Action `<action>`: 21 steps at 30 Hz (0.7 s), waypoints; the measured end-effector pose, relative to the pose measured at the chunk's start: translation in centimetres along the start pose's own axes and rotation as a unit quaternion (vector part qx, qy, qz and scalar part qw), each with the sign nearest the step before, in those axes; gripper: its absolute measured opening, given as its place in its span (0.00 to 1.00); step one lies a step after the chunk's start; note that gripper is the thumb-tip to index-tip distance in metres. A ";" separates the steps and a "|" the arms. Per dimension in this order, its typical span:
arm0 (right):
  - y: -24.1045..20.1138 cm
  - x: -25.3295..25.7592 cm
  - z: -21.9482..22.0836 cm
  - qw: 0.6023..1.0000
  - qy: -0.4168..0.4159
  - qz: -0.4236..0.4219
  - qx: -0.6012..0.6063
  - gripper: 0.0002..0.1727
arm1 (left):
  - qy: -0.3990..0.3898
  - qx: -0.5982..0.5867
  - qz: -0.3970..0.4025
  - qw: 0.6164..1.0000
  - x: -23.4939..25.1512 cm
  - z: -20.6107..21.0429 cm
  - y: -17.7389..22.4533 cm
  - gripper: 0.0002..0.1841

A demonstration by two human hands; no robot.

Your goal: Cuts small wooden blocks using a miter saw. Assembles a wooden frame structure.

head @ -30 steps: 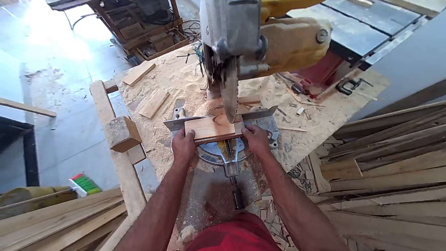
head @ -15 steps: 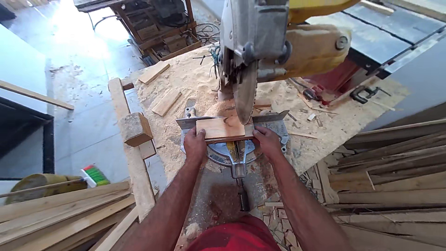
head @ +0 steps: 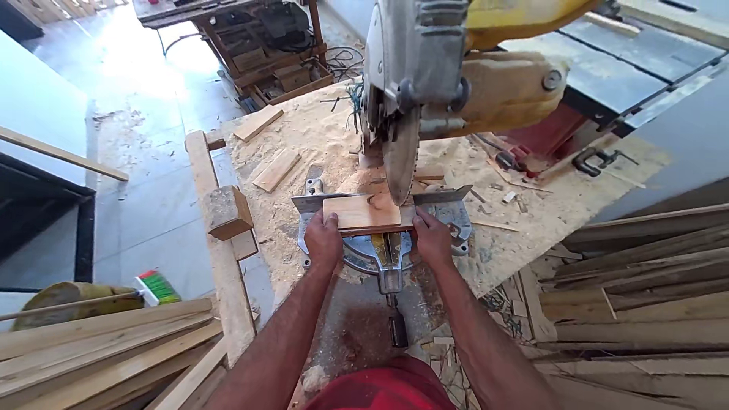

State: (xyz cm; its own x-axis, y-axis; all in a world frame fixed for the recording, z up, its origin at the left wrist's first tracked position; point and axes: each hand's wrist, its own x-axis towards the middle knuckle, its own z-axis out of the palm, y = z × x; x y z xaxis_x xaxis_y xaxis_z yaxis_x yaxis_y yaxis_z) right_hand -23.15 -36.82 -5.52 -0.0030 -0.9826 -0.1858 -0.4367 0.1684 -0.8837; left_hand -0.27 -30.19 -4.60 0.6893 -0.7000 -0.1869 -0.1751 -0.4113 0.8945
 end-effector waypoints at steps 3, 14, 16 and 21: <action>-0.3 0.2 0.5 0.999 -0.010 0.001 0.031 0.20 | -0.002 0.009 -0.002 1.000 0.5 -0.7 -0.1 0.16; -1.1 -1.2 3.7 0.999 -0.035 -0.028 0.008 0.21 | 0.025 -0.006 -0.003 1.000 1.6 -4.0 -1.0 0.16; -0.7 -1.1 3.6 0.998 -0.048 -0.024 0.020 0.22 | 0.036 -0.001 -0.003 0.999 1.3 -3.7 -1.0 0.16; -6.2 -4.5 -2.7 0.989 0.081 -0.119 0.036 0.26 | 0.040 0.014 -0.008 0.999 0.3 -3.5 -0.3 0.18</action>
State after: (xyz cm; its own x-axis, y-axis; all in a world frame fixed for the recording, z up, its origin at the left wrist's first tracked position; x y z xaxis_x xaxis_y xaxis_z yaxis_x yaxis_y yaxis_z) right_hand -22.86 -33.67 1.98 -0.0540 -0.9937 0.0980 -0.3765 -0.0706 -0.9237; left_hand 2.46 -28.21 -3.54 0.7460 -0.6447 -0.1670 -0.1830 -0.4395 0.8794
